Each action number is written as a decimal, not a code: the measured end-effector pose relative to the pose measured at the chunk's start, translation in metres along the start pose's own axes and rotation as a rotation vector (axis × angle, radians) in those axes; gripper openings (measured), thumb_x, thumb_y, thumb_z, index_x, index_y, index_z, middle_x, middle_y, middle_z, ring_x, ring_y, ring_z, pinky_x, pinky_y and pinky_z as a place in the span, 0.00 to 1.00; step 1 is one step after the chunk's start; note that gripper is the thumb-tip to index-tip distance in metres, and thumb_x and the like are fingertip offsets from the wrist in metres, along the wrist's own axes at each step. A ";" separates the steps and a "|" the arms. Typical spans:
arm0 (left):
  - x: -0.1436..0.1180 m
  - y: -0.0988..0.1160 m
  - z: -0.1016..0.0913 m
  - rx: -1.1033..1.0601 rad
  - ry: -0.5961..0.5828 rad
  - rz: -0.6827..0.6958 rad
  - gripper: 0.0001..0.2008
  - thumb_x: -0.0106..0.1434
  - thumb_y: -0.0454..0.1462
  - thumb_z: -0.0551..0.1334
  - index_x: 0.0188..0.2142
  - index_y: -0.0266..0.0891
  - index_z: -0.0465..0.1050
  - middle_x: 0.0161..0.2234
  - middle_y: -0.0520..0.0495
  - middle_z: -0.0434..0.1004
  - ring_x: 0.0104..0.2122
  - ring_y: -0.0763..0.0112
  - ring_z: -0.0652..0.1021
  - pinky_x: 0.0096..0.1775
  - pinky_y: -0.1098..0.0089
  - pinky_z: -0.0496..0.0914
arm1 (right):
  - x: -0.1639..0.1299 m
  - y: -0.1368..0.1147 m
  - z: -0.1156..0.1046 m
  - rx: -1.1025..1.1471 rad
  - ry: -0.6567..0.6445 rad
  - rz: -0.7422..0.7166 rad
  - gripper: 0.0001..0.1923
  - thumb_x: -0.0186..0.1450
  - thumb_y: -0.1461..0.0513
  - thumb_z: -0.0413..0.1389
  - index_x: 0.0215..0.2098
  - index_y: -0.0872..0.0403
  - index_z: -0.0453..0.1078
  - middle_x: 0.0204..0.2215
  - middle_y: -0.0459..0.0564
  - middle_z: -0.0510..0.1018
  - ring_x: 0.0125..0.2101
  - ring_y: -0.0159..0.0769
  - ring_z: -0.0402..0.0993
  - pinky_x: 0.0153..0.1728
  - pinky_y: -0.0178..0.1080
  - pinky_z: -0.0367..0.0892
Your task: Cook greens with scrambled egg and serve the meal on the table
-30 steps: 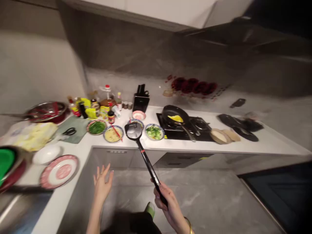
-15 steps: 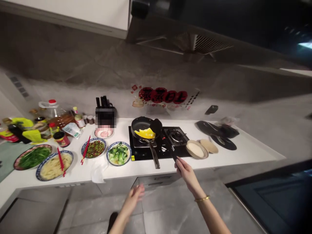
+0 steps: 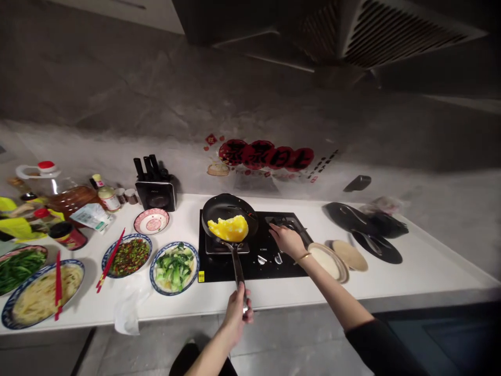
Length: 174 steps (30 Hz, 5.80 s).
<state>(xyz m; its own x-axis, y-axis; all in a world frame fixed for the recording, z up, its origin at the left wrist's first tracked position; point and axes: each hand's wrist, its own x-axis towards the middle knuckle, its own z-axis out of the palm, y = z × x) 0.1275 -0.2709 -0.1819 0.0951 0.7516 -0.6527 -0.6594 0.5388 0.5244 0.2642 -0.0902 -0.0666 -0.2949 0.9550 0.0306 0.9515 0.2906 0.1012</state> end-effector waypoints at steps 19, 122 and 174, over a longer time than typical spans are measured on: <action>0.007 -0.015 0.013 0.050 0.153 0.040 0.29 0.45 0.63 0.58 0.25 0.41 0.58 0.13 0.61 0.53 0.11 0.85 0.52 0.15 0.79 0.40 | 0.038 0.046 -0.036 -0.030 -0.254 -0.257 0.18 0.67 0.57 0.44 0.42 0.51 0.75 0.37 0.53 0.80 0.37 0.42 0.76 0.37 0.37 0.65; 0.000 -0.002 0.006 0.188 0.155 0.056 0.32 0.43 0.67 0.53 0.27 0.41 0.58 0.12 0.61 0.57 0.07 0.83 0.56 0.11 0.78 0.44 | 0.061 -0.029 0.003 0.001 -0.077 -0.262 0.19 0.68 0.58 0.43 0.50 0.52 0.69 0.35 0.55 0.80 0.37 0.40 0.77 0.35 0.36 0.68; 0.000 -0.004 0.004 0.176 0.157 0.037 0.32 0.42 0.67 0.54 0.27 0.41 0.58 0.12 0.61 0.58 0.07 0.83 0.56 0.10 0.79 0.45 | 0.062 -0.010 -0.003 0.053 -0.050 -0.291 0.18 0.68 0.58 0.44 0.51 0.52 0.70 0.36 0.52 0.81 0.38 0.39 0.77 0.38 0.35 0.68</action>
<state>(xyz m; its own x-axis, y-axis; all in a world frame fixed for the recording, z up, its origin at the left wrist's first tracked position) 0.1333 -0.2710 -0.1815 -0.0527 0.7114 -0.7008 -0.5184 0.5803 0.6281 0.2361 -0.0341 -0.0632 -0.5523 0.8326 -0.0416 0.8314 0.5538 0.0462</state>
